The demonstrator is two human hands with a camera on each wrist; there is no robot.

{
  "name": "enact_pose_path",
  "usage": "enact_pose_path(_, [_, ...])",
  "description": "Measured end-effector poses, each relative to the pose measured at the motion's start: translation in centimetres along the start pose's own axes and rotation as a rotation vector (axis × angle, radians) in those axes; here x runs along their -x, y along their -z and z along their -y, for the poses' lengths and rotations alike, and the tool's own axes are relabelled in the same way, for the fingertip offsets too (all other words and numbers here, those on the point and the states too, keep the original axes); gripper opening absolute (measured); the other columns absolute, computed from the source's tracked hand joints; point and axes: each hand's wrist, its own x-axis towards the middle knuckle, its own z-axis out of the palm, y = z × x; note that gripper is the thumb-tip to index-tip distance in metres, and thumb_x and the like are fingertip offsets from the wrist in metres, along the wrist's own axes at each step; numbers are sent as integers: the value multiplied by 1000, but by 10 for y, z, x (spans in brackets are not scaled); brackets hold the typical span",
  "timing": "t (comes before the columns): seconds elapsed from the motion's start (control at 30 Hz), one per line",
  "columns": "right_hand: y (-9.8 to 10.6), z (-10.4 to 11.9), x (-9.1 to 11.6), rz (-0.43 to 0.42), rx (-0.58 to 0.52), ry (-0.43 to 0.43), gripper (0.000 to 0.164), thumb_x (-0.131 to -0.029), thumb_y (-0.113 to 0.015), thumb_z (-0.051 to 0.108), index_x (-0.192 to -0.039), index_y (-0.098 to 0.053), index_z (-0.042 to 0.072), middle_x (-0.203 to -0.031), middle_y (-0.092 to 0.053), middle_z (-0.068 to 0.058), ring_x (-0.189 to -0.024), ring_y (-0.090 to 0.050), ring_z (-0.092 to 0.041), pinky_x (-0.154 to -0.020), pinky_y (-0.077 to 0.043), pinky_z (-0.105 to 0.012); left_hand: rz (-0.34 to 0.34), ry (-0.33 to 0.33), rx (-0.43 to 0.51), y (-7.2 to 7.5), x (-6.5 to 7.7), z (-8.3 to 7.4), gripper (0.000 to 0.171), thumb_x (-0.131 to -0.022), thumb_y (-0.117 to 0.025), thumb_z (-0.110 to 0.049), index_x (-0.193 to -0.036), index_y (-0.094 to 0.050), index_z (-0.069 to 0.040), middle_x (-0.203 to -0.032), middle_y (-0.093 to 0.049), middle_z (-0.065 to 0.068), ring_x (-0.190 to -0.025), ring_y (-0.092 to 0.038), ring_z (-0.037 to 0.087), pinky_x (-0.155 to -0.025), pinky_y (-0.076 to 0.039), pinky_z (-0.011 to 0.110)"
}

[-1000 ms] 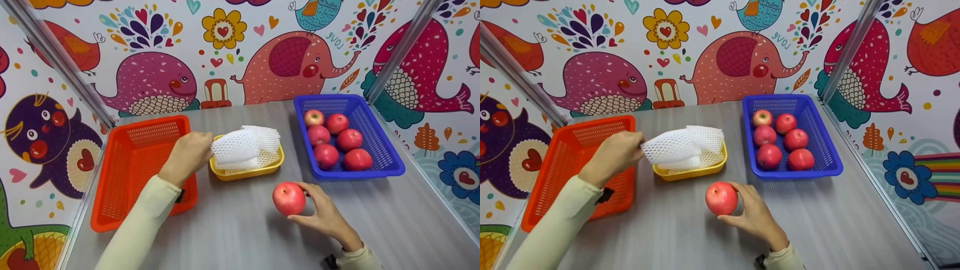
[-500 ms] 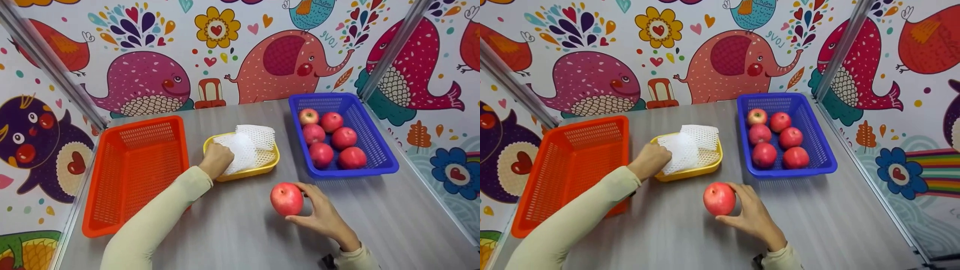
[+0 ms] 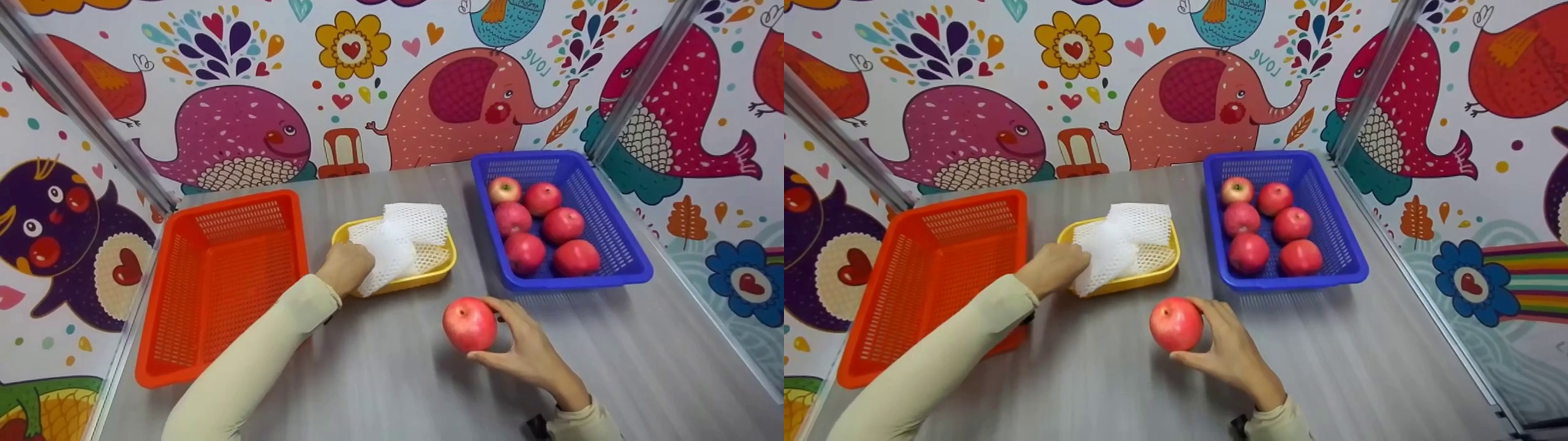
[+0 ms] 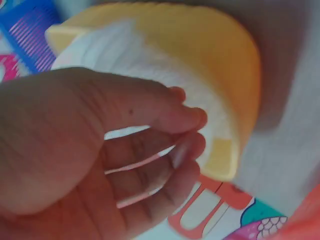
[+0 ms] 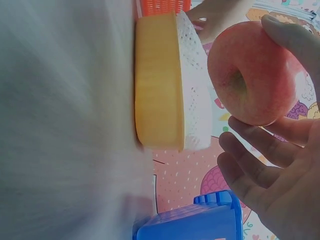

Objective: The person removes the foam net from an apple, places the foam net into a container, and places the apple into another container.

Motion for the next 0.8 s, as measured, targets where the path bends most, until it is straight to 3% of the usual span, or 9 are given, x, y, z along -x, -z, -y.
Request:
enact_pose_path(0.13, [2, 2, -3, -7, -22, 4, 86, -63, -97, 30, -138, -57, 15, -121, -61, 7, -107, -59, -14, -83, -54, -30, -92, 57, 105, 18, 19, 9, 15, -85, -66, 6, -74, -71, -3, -70, -66, 13, -67, -66, 30, -54, -56, 43])
enact_pose_path(0.27, [6, 3, -6, -23, -40, 14, 87, -62, -98, 26, -138, -57, 14, -122, -61, 5, -107, -59, -15, -84, -53, -25, -163, 69, 202, 30, 44, 13, 7, -81, -70, 3, -76, -69, -1, -74, -65, 16, -65, -63, 33, -52, -54, 46])
enact_pose_path(0.4, [10, 3, -8, -29, -23, 20, 89, -61, -98, 25, -139, -57, 15, -125, -61, 4, -109, -59, -15, -86, -50, -22, -289, 59, 255, 31, 77, 5, 8, -76, -71, 1, -74, -64, 1, -71, -61, 15, -60, -57, 31, -51, -51, 43])
enact_pose_path(0.53, [22, 0, -13, -36, 41, 26, 88, -61, -98, 28, -138, -57, 15, -125, -61, 4, -110, -57, -14, -86, -48, -22, -361, 62, 275, 26, 108, -10, 12, -75, -72, -4, -74, -61, -2, -68, -56, 10, -59, -54, 28, -49, -48, 39])
enact_pose_path(0.63, [37, -3, -19, -55, 107, 30, 88, -61, -98, 28, -137, -58, 11, -124, -62, 0, -109, -55, -16, -85, -48, -28, -348, 75, 310, 20, 128, -20, 19, -75, -78, -10, -77, -61, -3, -71, -56, 8, -61, -55, 26, -51, -48, 39])
enact_pose_path(0.8, [69, -10, -33, -81, 205, 7, 88, -61, -97, 24, -136, -56, 3, -126, -61, -12, -112, -53, -25, -88, -45, -45, -236, 130, 397, 10, 150, -28, 24, -76, -83, -18, -82, -65, -5, -75, -58, 6, -67, -56, 25, -57, -50, 39])
